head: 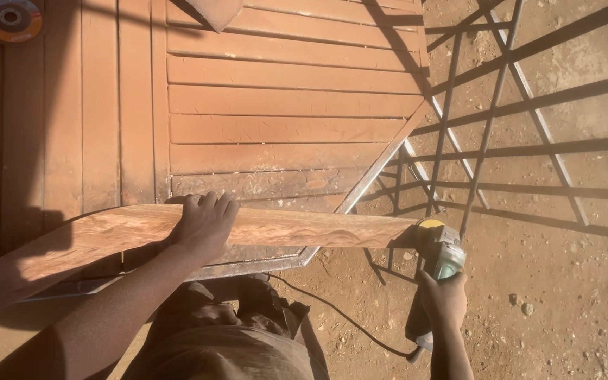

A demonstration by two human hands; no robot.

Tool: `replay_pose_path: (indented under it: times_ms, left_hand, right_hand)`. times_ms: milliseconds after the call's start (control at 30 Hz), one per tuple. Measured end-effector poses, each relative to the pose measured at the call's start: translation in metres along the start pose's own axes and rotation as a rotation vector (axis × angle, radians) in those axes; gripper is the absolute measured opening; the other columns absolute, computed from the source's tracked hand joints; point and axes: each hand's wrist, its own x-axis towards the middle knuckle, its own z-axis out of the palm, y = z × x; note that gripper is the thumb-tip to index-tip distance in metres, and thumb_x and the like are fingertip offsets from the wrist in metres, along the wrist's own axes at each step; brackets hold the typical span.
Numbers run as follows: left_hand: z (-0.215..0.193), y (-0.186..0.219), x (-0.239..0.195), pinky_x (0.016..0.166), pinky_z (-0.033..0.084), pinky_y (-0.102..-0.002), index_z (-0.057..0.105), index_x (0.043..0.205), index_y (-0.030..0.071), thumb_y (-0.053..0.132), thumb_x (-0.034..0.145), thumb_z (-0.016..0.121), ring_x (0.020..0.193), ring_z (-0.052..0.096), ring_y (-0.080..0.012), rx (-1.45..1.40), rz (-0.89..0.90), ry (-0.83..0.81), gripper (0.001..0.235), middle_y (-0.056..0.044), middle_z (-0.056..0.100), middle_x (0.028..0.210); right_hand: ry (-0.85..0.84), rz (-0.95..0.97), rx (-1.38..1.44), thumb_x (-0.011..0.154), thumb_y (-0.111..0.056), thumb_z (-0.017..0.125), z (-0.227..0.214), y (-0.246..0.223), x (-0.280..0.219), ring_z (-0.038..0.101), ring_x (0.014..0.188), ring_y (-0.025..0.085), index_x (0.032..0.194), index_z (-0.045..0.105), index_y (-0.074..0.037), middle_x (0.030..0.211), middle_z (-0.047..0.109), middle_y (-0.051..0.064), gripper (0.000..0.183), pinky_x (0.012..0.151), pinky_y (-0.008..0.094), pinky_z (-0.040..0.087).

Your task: Sanding the edges of wooden planks using an angle grinder with a sanding attachment

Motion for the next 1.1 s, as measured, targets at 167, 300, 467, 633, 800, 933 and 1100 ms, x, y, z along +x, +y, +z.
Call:
replay_pose_path:
  times_ms: [167, 300, 467, 633, 800, 933, 1100]
  left_hand:
    - [-0.013, 0.000, 0.007, 0.090, 0.047, -0.049, 0.051, 0.127, 0.019, 0.039, 0.060, 0.093, 0.110, 0.052, -0.0212, -0.035, -0.013, -0.082, 0.081, 0.003, 0.055, 0.119]
    - [0.001, 0.000, 0.001, 0.082, 0.047, -0.046, 0.052, 0.117, 0.020, 0.032, 0.056, 0.092, 0.099, 0.052, -0.0197, -0.015, -0.002, 0.017, 0.073, 0.004, 0.054, 0.106]
    - [-0.015, 0.001, -0.005, 0.085, 0.046, -0.048, 0.051, 0.121, 0.020, 0.042, 0.061, 0.093, 0.104, 0.052, -0.0208, -0.005, 0.002, -0.091, 0.076, 0.003, 0.053, 0.112]
    - [-0.010, 0.000, -0.003, 0.080, 0.047, -0.048, 0.052, 0.119, 0.020, 0.043, 0.060, 0.092, 0.101, 0.053, -0.0212, 0.017, 0.030, -0.041, 0.075, 0.003, 0.053, 0.110]
    - [-0.014, 0.000, 0.004, 0.085, 0.045, -0.047, 0.049, 0.123, 0.021, 0.034, 0.062, 0.093, 0.107, 0.050, -0.0212, -0.031, 0.001, -0.129, 0.077, 0.003, 0.051, 0.116]
    - [-0.017, 0.000, 0.003, 0.081, 0.043, -0.045, 0.050, 0.120, 0.021, 0.032, 0.063, 0.091, 0.105, 0.049, -0.0213, -0.020, 0.021, -0.128, 0.071, 0.002, 0.051, 0.112]
    - [-0.026, 0.001, 0.007, 0.092, 0.045, -0.047, 0.047, 0.131, 0.021, 0.039, 0.067, 0.093, 0.114, 0.049, -0.0215, -0.030, -0.005, -0.234, 0.081, 0.003, 0.050, 0.123]
  right_hand:
    - [-0.047, -0.118, -0.027, 0.080, -0.028, 0.068, 0.039, -0.015, -0.046, 0.071, 0.084, 0.035, 0.124, 0.042, -0.002, 0.101, 0.069, 0.020, 0.058, 0.072, 0.050, 0.061]
    - [-0.239, -0.390, -0.188, 0.074, -0.031, 0.074, 0.066, -0.035, -0.127, 0.073, 0.077, 0.029, 0.112, 0.043, -0.016, 0.097, 0.075, 0.009, 0.052, 0.069, 0.045, 0.060]
    - [-0.277, -0.492, -0.206, 0.077, -0.035, 0.070, 0.075, -0.029, -0.141, 0.073, 0.077, 0.029, 0.111, 0.041, -0.018, 0.100, 0.074, 0.007, 0.048, 0.065, 0.044, 0.059]
    - [-0.162, -0.291, -0.146, 0.077, -0.035, 0.069, 0.050, 0.006, -0.069, 0.071, 0.076, 0.035, 0.120, 0.040, -0.009, 0.095, 0.071, 0.018, 0.058, 0.067, 0.049, 0.060]
    - [-0.001, -0.017, -0.022, 0.083, -0.034, 0.068, 0.029, 0.016, -0.028, 0.071, 0.087, 0.034, 0.129, 0.042, -0.002, 0.103, 0.069, 0.020, 0.062, 0.076, 0.049, 0.061]
    - [-0.035, -0.077, -0.032, 0.079, -0.032, 0.066, 0.049, 0.003, -0.070, 0.073, 0.082, 0.039, 0.123, 0.040, -0.002, 0.100, 0.071, 0.022, 0.059, 0.071, 0.052, 0.060]
    - [-0.267, -0.495, -0.207, 0.076, -0.037, 0.072, 0.087, -0.015, -0.135, 0.069, 0.074, 0.034, 0.104, 0.039, -0.016, 0.091, 0.071, 0.010, 0.048, 0.062, 0.047, 0.053]
